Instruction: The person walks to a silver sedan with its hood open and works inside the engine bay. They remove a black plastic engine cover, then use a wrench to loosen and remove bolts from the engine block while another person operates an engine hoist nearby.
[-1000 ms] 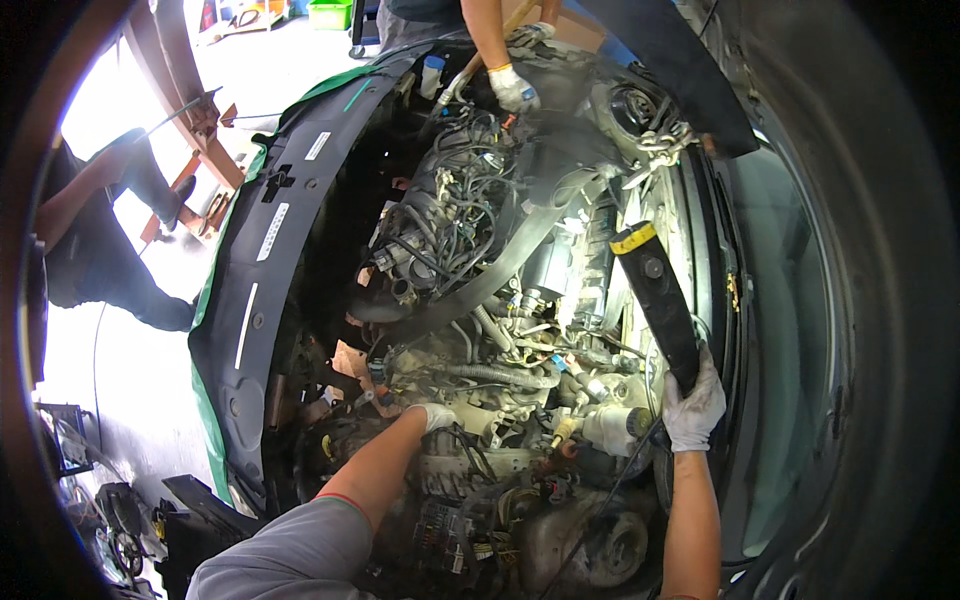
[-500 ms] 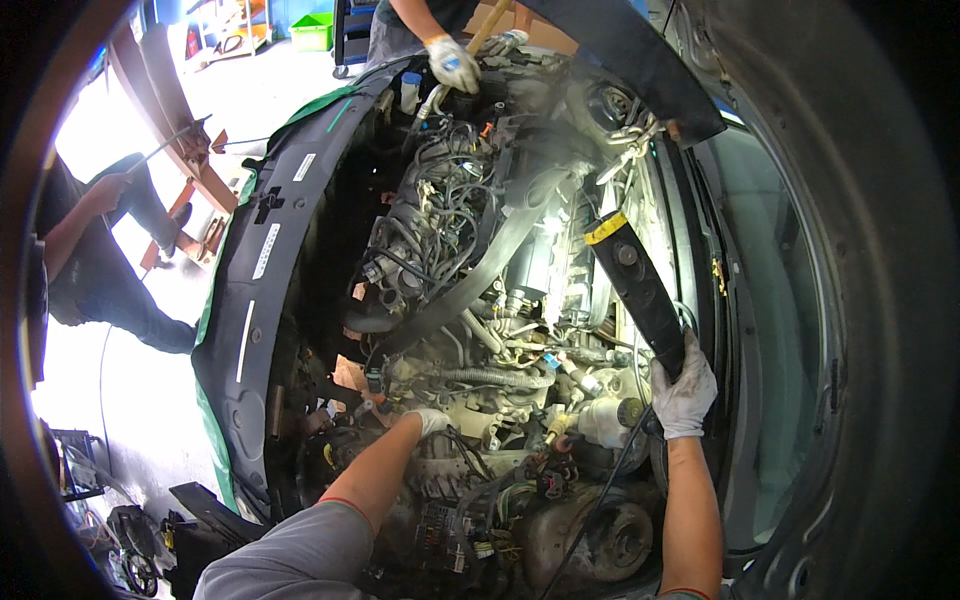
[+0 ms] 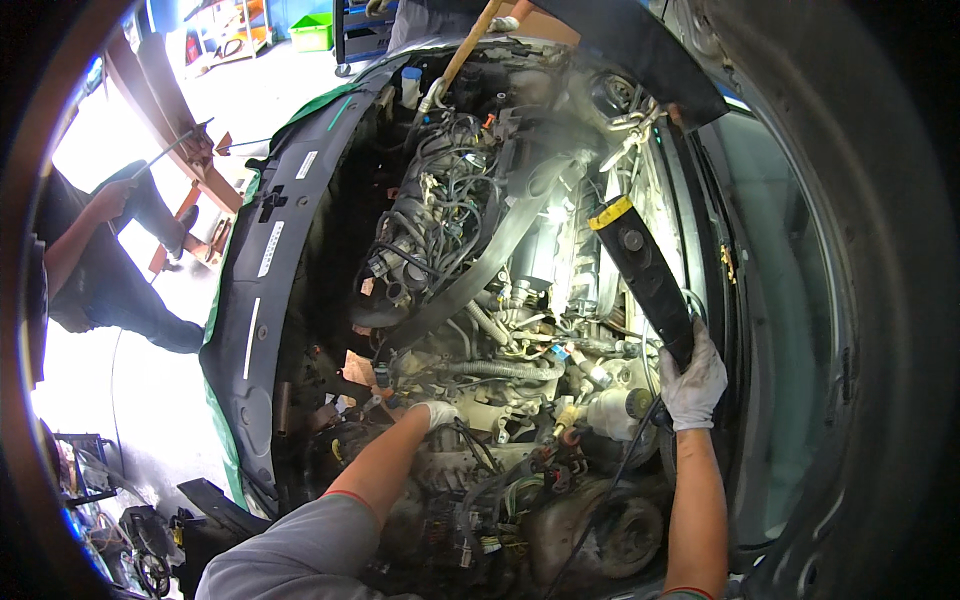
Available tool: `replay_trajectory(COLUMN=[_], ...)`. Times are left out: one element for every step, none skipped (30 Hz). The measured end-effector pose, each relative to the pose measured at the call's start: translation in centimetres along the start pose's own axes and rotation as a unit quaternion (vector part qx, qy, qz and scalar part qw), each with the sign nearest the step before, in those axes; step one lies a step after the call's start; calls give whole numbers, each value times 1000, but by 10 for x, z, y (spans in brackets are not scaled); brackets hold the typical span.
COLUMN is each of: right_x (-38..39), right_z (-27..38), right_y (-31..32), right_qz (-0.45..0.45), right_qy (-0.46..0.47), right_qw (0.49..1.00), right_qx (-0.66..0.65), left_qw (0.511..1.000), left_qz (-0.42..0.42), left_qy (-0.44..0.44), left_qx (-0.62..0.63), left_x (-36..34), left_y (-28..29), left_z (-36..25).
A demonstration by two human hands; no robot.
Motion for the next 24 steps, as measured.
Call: replay_trajectory(right_x=[1, 1, 1, 1, 2, 2, 2, 2, 2, 2, 2, 2, 2, 2, 1, 1, 1, 1, 1, 1, 1, 1, 1, 1], right_z=[-1, -2, -2, -1, -2, -2, -2, -3, -3, -3, -4, -4, -4, -4, -4, -3, -3, -3, -2, -2, -3, -3, -3, -2], right_y=[-1, -2, -2, -2, -2, -3, -3, -4, -4, -3, -4, -4, -3, -3, -2, -2, -2, -1, -1, -1, -2, -2, -2, -1], right_qz=[6, 8, 5, -20, -18, -19, -29, -26, -32, -42, -28, -16, -10, -5, -5, -7, -3, -1, -3, -6, -1, -3, -8, -21], right_qy=[-6, -5, 1, 35, 35, 38, 50, 46, 50, 59, 40, 26, 17, 11, 9, 11, 4, 1, 4, 7, 1, 2, 4, 24], right_qw=[1000, 1000, 1000, 999, 999, 999, 998, 999, 998, 997, 999, 1000, 1000, 1000, 1000, 1000, 1000, 1000, 1000, 1000, 1000, 1000, 1000, 999], right_qx=[4, 6, 6, 9, 11, 10, 5, 5, 1, -8, 1, 5, 7, 10, 9, 6, 9, 9, 6, 2, 3, -1, -9, -13], left_qw=[1000, 1000, 999, 997, 995, 995, 995, 995, 995, 995, 995, 995, 994, 994, 994, 994, 994, 993, 993, 992, 992, 992, 991, 990], left_qz=[7, 19, 12, 2, -12, -15, -15, -15, -16, -15, -16, -16, -17, -18, -19, -20, -22, -23, -24, -27, -31, -36, -47, -53], left_qy=[6, 15, 11, 23, 17, 11, 8, 5, 4, 3, 1, -1, -3, -4, -6, -10, -11, -14, -16, -19, -19, -20, -22, -27], left_qx=[10, 16, 27, 67, 93, 98, 100, 100, 98, 100, 101, 103, 104, 106, 108, 110, 111, 114, 115, 118, 118, 118, 121, 126], left_x=[0, 0, -1, 0, 0, 0, -1, -1, -2, -3, -3, -3, -3, -2, -1, 1, 2, 4, 6, 8, 10, 10, 11, 10], left_y=[-1, -1, -1, -1, -2, -3, -4, -5, -6, -7, -7, -6, -5, -4, -2, 0, 2, 4, 5, 7, 7, 6, 6, 4], left_z=[0, 3, 2, 5, 5, 7, 8, 10, 11, 12, 12, 11, 11, 10, 8, 7, 5, 4, 2, 2, 1, 2, 3, 4])
Point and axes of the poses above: each hand's wrist, its own x-axis away from the middle knuckle, its own y-axis out of the back of the hand, z = x × y, the point moved 3 cm from there along -x, towards the middle knuckle, and after that the axes turned 7 degrees about -z, right-handed, at the moved point
